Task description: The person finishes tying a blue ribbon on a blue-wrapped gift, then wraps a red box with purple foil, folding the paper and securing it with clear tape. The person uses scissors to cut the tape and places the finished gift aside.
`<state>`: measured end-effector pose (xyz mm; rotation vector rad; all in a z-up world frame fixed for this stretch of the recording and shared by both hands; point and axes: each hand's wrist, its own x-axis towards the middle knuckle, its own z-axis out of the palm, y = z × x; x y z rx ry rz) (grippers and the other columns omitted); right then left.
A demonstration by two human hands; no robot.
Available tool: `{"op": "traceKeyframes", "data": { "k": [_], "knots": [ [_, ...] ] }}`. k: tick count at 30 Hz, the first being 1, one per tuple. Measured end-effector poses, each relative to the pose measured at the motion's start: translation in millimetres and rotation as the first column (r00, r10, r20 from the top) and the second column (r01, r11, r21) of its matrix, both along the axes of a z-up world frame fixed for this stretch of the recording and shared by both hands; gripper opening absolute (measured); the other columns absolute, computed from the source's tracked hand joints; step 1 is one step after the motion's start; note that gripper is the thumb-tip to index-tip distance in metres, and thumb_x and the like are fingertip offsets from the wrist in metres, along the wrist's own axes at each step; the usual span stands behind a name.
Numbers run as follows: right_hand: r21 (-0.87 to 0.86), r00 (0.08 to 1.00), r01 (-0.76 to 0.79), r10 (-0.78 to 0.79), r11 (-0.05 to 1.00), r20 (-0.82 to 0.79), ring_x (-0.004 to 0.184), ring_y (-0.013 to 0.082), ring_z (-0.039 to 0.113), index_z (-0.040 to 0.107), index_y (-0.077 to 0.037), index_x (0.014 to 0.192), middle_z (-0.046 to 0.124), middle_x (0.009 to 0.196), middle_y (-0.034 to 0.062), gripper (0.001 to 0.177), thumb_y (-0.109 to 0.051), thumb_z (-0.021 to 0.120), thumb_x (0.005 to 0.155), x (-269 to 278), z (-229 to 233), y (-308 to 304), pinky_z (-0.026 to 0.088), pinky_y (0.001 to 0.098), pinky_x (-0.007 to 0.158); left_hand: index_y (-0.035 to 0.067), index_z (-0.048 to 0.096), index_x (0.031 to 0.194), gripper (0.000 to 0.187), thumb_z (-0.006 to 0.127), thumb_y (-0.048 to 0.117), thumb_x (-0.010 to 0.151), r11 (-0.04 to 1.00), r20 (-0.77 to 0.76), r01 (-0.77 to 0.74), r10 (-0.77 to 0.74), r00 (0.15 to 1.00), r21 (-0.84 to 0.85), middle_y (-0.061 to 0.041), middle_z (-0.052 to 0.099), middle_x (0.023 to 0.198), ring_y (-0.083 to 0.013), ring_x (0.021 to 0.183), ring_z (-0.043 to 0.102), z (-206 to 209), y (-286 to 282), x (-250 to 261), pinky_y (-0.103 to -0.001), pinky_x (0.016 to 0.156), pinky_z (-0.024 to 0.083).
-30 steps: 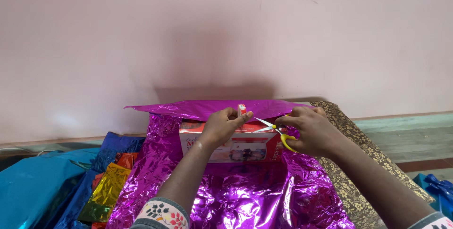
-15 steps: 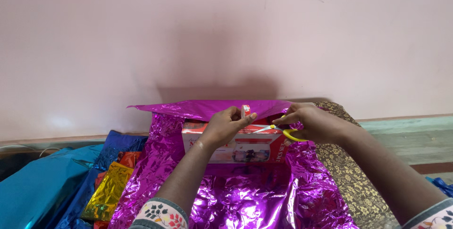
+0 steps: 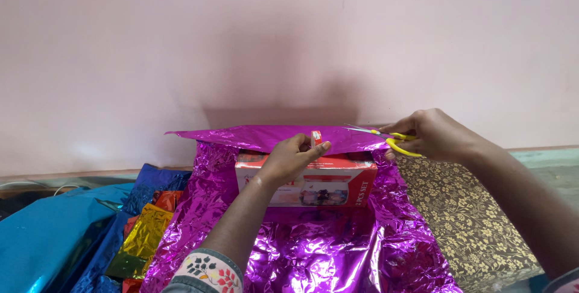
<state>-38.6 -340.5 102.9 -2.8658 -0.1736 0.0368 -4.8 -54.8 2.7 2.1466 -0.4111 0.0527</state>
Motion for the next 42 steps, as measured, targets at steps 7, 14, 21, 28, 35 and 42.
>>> {"op": "traceKeyframes", "data": {
  "k": [7, 14, 21, 28, 35, 42],
  "knots": [
    [0.083, 0.912, -0.405, 0.409, 0.911, -0.035, 0.117, 0.0230, 0.072, 0.059, -0.009, 0.139, 0.064, 0.139, 0.0134, 0.048, -0.016, 0.068, 0.092, 30, -19, -10, 0.056, 0.0374, 0.103, 0.001, 0.062, 0.129, 0.080, 0.058, 0.069, 0.087, 0.999, -0.020, -0.012, 0.012, 1.000, 0.033, -0.017, 0.071, 0.116, -0.0262, 0.112, 0.070, 1, -1, -1, -0.043, 0.097, 0.056],
    [-0.069, 0.997, -0.055, 0.059, 0.996, 0.051, 0.115, 0.0210, 0.074, 0.068, -0.021, 0.136, 0.074, 0.130, 0.0095, 0.050, -0.023, 0.078, 0.088, 22, -16, 16, 0.058, 0.0343, 0.104, 0.001, 0.064, 0.126, 0.079, 0.059, 0.069, 0.086, 0.999, -0.024, -0.012, 0.013, 1.000, 0.037, -0.016, 0.072, 0.113, -0.0251, 0.109, 0.071, 4, -2, -4, -0.042, 0.095, 0.058],
    [0.121, 0.969, -0.223, 0.234, 0.967, -0.081, 0.118, 0.0181, 0.071, 0.062, -0.020, 0.139, 0.071, 0.136, 0.0081, 0.048, -0.019, 0.070, 0.092, 34, -46, 10, 0.054, 0.0336, 0.104, 0.001, 0.061, 0.130, 0.082, 0.060, 0.070, 0.085, 0.998, -0.019, -0.030, 0.031, 0.999, 0.047, -0.017, 0.070, 0.115, -0.0260, 0.112, 0.070, 3, -2, -2, -0.042, 0.095, 0.057],
    [0.226, 0.992, -0.106, 0.118, 0.968, -0.040, 0.115, 0.0191, 0.073, 0.070, -0.024, 0.131, 0.066, 0.139, 0.0023, 0.053, -0.005, 0.076, 0.082, 18, -38, 4, 0.061, 0.0346, 0.097, -0.001, 0.063, 0.126, 0.084, 0.061, 0.072, 0.083, 1.000, -0.009, -0.015, 0.015, 1.000, 0.019, -0.017, 0.071, 0.112, -0.0266, 0.108, 0.071, 1, -1, 0, -0.042, 0.090, 0.059],
    [0.116, 0.987, -0.159, 0.157, 0.980, 0.032, 0.114, 0.0190, 0.073, 0.072, -0.028, 0.127, 0.076, 0.125, 0.0043, 0.053, -0.005, 0.081, 0.080, 11, -28, 24, 0.061, 0.0344, 0.097, 0.002, 0.070, 0.114, 0.078, 0.060, 0.072, 0.083, 0.999, -0.033, 0.003, -0.002, 0.999, 0.033, -0.016, 0.073, 0.101, -0.0250, 0.096, 0.074, 8, -3, -8, -0.041, 0.081, 0.061],
    [-0.048, 0.973, -0.229, 0.229, 0.972, 0.009, 0.119, 0.0184, 0.065, 0.073, -0.037, 0.123, 0.069, 0.124, -0.0008, 0.048, -0.014, 0.085, 0.082, 23, -29, 36, 0.054, 0.0342, 0.105, 0.000, 0.070, 0.113, 0.076, 0.058, 0.069, 0.084, 1.000, -0.062, 0.026, -0.025, 0.998, 0.013, -0.015, 0.072, 0.101, -0.0252, 0.096, 0.074, 12, 4, -9, -0.045, 0.075, 0.063]
  ]
}}
